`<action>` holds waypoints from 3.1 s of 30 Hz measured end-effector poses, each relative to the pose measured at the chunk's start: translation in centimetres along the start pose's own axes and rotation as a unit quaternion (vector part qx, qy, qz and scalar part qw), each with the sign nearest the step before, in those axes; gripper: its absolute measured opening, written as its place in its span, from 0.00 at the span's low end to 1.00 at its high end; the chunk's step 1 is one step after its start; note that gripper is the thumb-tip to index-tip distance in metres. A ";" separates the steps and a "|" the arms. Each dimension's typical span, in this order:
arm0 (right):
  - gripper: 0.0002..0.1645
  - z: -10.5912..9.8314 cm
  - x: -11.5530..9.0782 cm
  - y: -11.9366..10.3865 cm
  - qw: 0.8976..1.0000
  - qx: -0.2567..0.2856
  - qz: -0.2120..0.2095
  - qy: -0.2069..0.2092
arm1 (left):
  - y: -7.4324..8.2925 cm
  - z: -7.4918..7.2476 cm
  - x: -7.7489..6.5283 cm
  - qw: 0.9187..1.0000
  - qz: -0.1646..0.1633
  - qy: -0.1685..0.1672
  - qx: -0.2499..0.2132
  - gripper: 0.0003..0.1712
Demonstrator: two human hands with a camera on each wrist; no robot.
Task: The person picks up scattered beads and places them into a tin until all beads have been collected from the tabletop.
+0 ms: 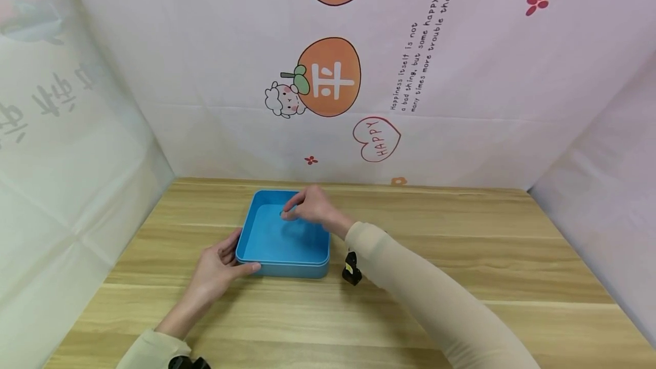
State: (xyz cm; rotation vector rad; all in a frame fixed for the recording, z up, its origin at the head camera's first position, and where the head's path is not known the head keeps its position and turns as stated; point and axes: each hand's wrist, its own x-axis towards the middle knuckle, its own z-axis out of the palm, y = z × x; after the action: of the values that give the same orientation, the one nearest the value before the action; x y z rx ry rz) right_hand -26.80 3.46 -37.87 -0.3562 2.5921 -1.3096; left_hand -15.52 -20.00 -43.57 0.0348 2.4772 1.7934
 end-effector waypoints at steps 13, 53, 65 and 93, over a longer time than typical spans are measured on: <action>0.05 0.8 0.4 0.2 1.000 -0.007 -0.005 -0.002 | -0.1 -0.1 0.1 1.000 0.001 -0.002 0.006 0.57; 0.12 -8.6 -8.0 5.3 0.994 0.081 -0.042 0.057 | 0.0 0.4 0.6 0.999 0.008 -0.004 0.052 0.66; 0.16 -10.4 -8.8 8.4 0.991 0.109 -0.015 0.073 | 0.1 0.4 0.4 0.999 0.003 -0.003 0.043 0.65; 0.25 -13.3 -10.9 12.8 0.992 0.097 0.036 0.068 | -0.3 0.6 0.2 1.000 0.018 0.001 0.000 0.62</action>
State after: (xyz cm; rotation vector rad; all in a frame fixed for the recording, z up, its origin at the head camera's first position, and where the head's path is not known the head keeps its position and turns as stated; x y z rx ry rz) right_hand -21.89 24.23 -39.64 -0.1433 2.5270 -1.5951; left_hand -15.71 -19.54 -44.05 0.0792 2.4939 1.8067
